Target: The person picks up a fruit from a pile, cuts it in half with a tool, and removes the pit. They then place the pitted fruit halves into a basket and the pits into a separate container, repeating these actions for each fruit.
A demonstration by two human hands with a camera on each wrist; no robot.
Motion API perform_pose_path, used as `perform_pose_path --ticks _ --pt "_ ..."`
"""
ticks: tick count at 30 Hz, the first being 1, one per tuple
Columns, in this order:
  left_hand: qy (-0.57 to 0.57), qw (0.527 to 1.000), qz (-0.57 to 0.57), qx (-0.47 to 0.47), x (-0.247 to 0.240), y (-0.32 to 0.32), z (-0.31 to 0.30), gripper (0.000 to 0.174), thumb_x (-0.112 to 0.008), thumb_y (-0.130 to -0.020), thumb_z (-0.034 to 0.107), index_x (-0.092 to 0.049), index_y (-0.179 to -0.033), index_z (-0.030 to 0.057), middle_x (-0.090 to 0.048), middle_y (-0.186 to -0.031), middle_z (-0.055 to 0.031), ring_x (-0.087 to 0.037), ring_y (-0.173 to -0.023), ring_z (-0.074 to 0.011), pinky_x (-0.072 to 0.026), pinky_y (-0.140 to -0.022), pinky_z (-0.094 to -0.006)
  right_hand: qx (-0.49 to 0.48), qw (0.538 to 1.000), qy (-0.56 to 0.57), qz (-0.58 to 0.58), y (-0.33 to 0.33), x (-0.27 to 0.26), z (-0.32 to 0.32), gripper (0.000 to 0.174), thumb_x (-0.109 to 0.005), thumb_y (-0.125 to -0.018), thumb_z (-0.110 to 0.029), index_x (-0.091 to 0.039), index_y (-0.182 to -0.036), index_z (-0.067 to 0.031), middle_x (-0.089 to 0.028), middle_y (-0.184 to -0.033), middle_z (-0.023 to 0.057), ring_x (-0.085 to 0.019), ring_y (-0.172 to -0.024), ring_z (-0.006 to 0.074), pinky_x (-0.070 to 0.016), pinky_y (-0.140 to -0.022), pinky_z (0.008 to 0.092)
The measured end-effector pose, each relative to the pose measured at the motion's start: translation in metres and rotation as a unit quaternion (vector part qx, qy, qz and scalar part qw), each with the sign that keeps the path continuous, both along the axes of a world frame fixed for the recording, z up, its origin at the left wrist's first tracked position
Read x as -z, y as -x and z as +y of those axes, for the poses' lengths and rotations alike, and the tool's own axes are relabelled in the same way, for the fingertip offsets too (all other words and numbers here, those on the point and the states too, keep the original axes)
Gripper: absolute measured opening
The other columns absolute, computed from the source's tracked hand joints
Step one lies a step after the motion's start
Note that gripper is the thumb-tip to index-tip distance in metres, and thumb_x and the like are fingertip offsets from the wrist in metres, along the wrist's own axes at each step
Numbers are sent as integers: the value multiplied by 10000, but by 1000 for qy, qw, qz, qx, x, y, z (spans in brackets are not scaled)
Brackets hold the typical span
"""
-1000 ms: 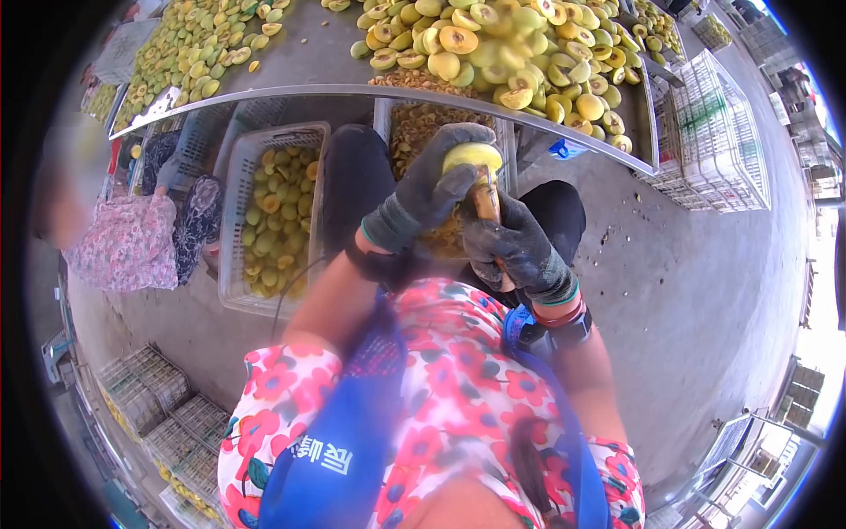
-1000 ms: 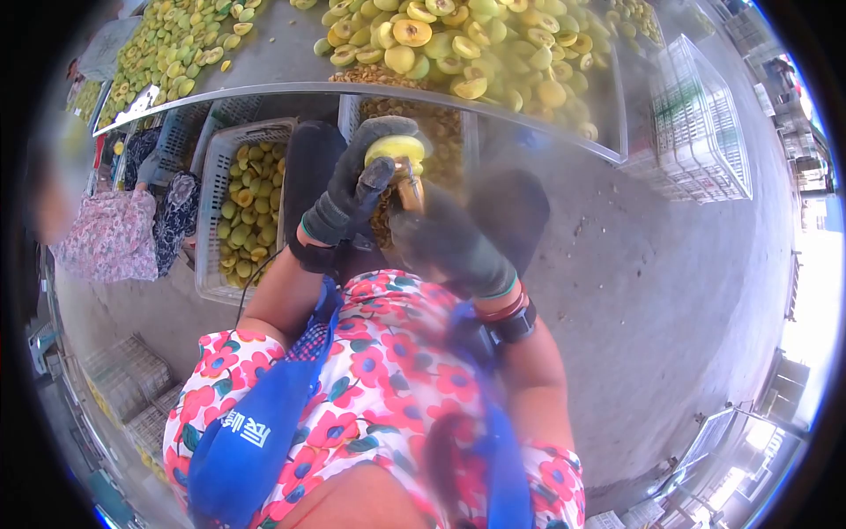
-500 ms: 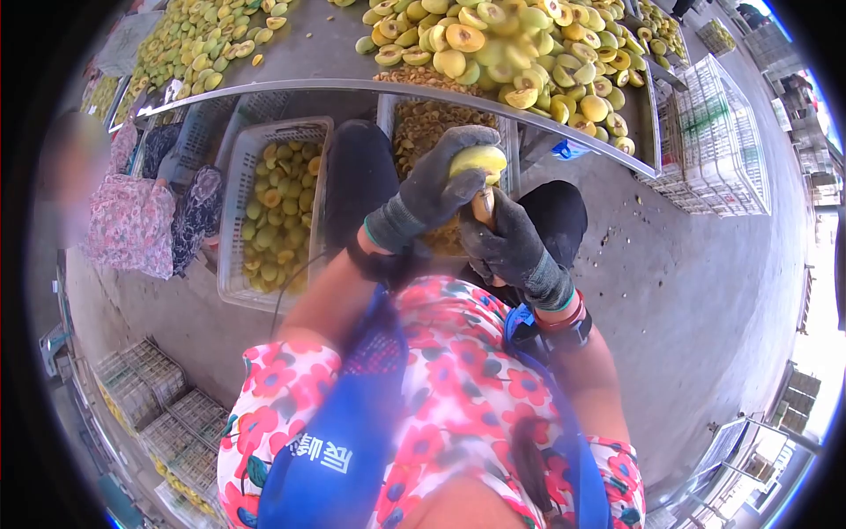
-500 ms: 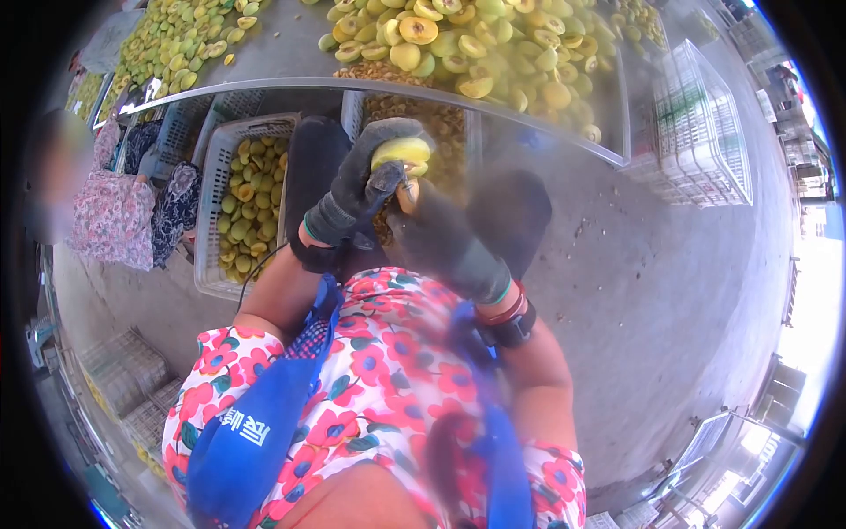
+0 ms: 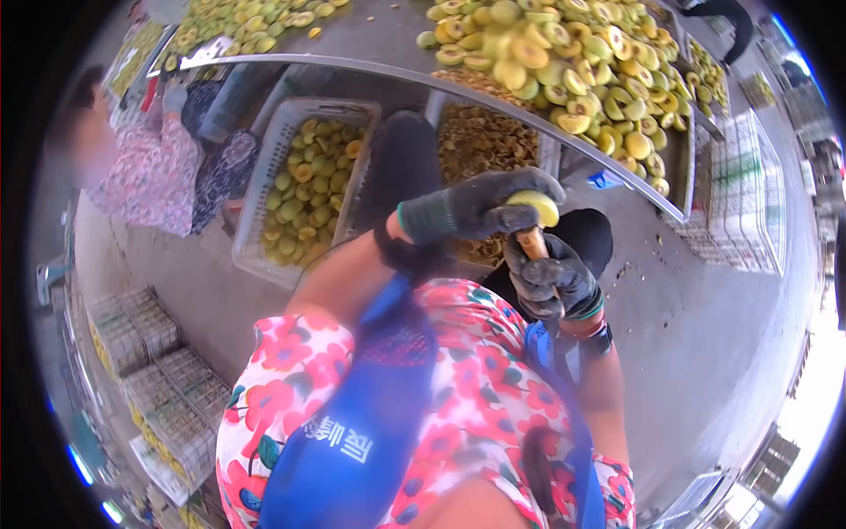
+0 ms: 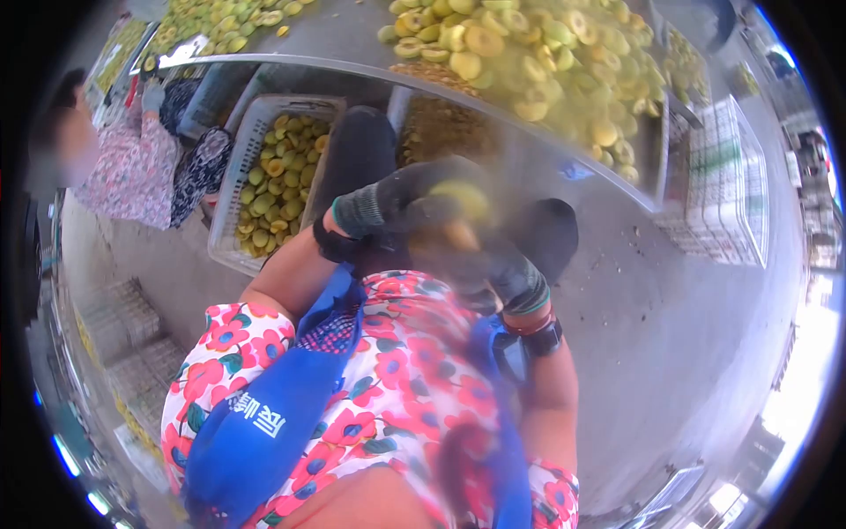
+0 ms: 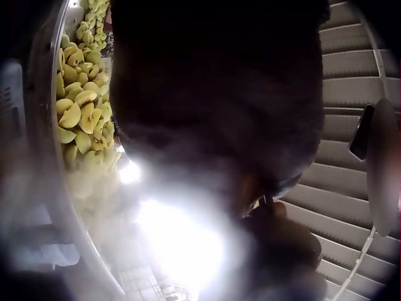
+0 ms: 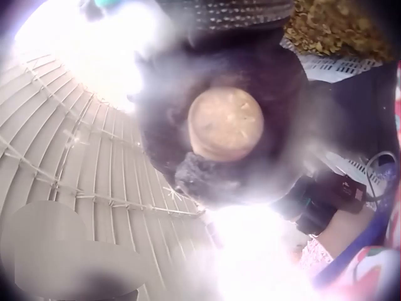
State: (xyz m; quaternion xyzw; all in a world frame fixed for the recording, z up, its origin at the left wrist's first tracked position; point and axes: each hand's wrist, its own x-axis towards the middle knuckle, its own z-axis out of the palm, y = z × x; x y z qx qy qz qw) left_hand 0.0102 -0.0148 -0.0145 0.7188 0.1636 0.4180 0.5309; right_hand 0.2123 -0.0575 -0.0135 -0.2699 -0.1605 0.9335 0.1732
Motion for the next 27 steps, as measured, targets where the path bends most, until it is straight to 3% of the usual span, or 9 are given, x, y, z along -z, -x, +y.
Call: perform_pose_path --ticks 3,7,13,15,17,19,22,25,27 --pt "18 999 -43 -13 15 0 5 341 -499 -940 295 -494 -1150 27 -567 -1022 -80 -537 -957 -146 -436 -862 -303 -26 992 24 121 7 22 5 226 -606 -799 -74 -441 -939 -10 -391 -525 9 -325 -328 82 -268 -288 226" --pt "68 984 -92 -138 35 0 7 327 -487 -942 309 -505 -1123 37 -570 -975 -69 -549 -904 -128 -458 -814 -298 88 985 -141 -37 44 13 0 189 -585 -844 -110 -450 -958 -45 -407 -558 4 -355 -370 82 -305 -328 224" --pt "300 899 -91 -307 46 16 10 282 -487 -926 223 -537 -1091 0 -573 -1041 -88 -573 -936 -181 -484 -816 -295 86 994 -67 14 58 64 18 147 -539 -862 -83 -462 -984 -51 -454 -604 -5 -410 -418 77 -339 -367 222" --pt "38 877 151 -454 61 46 10 389 -589 -839 153 -479 -1173 -15 -524 -1137 -176 -539 -1011 -296 -450 -881 -386 109 993 12 34 61 82 19 151 -526 -860 -73 -460 -993 -46 -473 -619 -7 -415 -415 74 -346 -367 226" --pt "-188 767 321 -522 84 96 16 377 -558 -868 198 -489 -1175 -10 -540 -1128 -192 -539 -1030 -312 -446 -883 -396 123 989 -86 -13 63 72 19 139 -525 -869 -86 -467 -989 -47 -472 -619 -11 -420 -418 71 -349 -369 225" --pt "-453 472 503 -565 117 166 29 376 -527 -897 243 -498 -1177 -6 -555 -1120 -208 -539 -1049 -329 -441 -885 -406 130 965 -203 -105 64 56 21 116 -527 -883 -114 -482 -972 -56 -470 -620 -16 -425 -425 69 -355 -375 226" --pt "18 633 367 -682 53 177 26 407 -565 -860 256 -500 -1188 24 -558 -1163 -205 -520 -1089 -361 -418 -909 -446 113 889 -330 -299 60 81 30 53 -534 -887 -93 -496 -878 -58 -479 -617 0 -442 -457 74 -362 -381 252" --pt "-179 559 421 -692 55 183 42 400 -582 -855 300 -528 -1155 40 -563 -1162 -193 -535 -1070 -340 -421 -896 -433 147 880 -316 -323 62 80 30 60 -529 -893 -103 -494 -867 -61 -481 -624 1 -444 -456 78 -361 -385 254" --pt "-269 665 362 -596 67 161 75 420 -615 -826 301 -534 -1150 47 -580 -1124 -170 -557 -1019 -337 -432 -880 -427 149 882 -320 -311 60 82 32 59 -534 -891 -103 -491 -892 -61 -481 -627 2 -438 -455 80 -367 -390 265"
